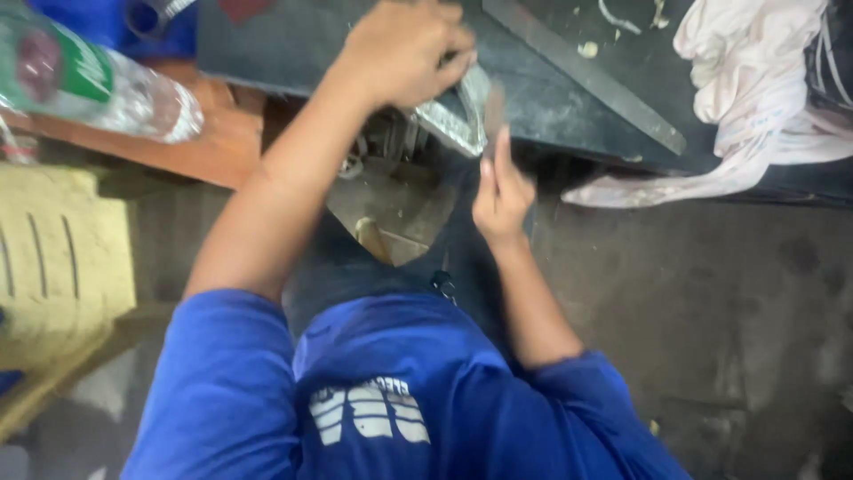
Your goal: Filing the edges of a metal component to smooth them and wiping it with a cloth.
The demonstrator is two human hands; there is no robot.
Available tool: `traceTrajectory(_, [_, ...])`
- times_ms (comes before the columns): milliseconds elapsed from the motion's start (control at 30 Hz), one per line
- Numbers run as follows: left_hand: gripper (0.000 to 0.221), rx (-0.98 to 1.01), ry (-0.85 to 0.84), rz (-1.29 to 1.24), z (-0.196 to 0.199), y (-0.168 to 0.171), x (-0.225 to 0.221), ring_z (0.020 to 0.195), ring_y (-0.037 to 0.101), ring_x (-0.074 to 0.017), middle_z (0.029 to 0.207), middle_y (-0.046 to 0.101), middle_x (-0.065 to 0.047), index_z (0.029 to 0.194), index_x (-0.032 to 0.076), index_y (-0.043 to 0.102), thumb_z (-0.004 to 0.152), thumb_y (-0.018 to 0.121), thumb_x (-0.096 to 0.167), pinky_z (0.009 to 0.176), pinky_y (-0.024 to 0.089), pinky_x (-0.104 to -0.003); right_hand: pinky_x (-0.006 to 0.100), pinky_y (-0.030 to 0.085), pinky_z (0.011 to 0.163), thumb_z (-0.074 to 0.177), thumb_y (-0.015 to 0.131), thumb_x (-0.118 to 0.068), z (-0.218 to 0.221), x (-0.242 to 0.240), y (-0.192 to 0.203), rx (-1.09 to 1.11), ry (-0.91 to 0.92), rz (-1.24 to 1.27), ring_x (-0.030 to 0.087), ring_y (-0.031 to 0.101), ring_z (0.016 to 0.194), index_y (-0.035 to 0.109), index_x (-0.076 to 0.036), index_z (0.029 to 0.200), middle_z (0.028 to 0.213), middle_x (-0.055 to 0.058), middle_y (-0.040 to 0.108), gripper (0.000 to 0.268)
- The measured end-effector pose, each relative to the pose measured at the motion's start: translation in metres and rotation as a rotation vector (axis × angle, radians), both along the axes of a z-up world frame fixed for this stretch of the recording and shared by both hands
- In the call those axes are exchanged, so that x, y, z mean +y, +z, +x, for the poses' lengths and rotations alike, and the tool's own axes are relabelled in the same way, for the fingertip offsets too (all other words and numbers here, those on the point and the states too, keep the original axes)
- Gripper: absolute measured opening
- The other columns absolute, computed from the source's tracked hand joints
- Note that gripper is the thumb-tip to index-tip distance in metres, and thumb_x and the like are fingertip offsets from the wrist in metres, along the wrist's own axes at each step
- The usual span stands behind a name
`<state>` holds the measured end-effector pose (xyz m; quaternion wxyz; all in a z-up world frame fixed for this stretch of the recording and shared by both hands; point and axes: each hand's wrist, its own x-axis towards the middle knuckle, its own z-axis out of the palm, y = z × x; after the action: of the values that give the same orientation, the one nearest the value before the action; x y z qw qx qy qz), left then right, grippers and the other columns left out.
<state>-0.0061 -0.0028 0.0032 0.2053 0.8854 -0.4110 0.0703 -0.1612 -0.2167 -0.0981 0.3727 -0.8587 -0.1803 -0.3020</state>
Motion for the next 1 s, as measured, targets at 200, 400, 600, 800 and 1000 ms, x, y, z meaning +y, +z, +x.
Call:
traceTrajectory(200, [0.027,0.024,-0.003,0.023,0.000,-0.006,-0.005,0.076,0.066,-0.0354,0.085,0.064,-0.007,0.086,0.013,0.069,0.103,0.056,0.030,0.051,0.048,-0.052,0.040,0.059,0.095,0.106,0.053,0.000,0.014,-0.006,0.004,-0.052,0.091,-0.072,0.037,0.072,0.116,0.044,0.008,0.144,0.139,0.027,0.056,0.039])
traceTrajectory(400, [0.029,0.207,-0.048,0.091,-0.001,0.016,-0.004,0.091,0.063,-0.0363,0.088,0.061,-0.007,0.086,0.013,0.067,0.102,0.056,0.034,0.056,0.046,-0.057,0.030,0.049,0.056,0.109,0.051,-0.017,0.003,-0.002,-0.036,0.157,-0.013,0.190,0.010,0.049,0.048,0.046,-0.004,0.148,0.057,0.000,0.054,0.041])
traceTrajectory(600, [0.036,0.099,-0.035,0.094,0.006,0.023,-0.004,0.088,0.062,-0.0343,0.084,0.059,-0.006,0.077,0.011,0.058,0.105,0.059,0.034,0.052,0.044,-0.054,0.025,0.037,0.042,0.112,0.043,-0.027,0.002,0.011,-0.015,0.167,0.063,0.574,0.013,0.044,0.037,0.036,-0.003,0.153,0.045,0.005,0.043,0.048])
traceTrajectory(800, [0.036,0.127,0.000,0.023,-0.001,0.011,-0.001,0.078,0.061,-0.0307,0.081,0.059,-0.002,0.076,0.009,0.059,0.104,0.065,0.032,0.055,0.043,-0.048,0.027,0.038,0.042,0.101,0.061,-0.015,-0.041,0.006,-0.028,0.492,0.385,1.024,0.012,0.035,0.036,0.031,-0.004,0.155,0.057,0.007,0.040,0.062])
traceTrajectory(1000, [0.036,0.105,-0.014,0.050,0.002,0.006,-0.003,0.075,0.059,-0.0280,0.080,0.058,-0.001,0.079,0.010,0.060,0.106,0.064,0.034,0.048,0.039,-0.047,0.028,0.038,0.038,0.110,0.045,-0.022,-0.032,0.002,-0.023,0.506,0.560,1.006,0.026,0.046,0.040,0.032,-0.007,0.149,0.086,0.033,0.059,0.044])
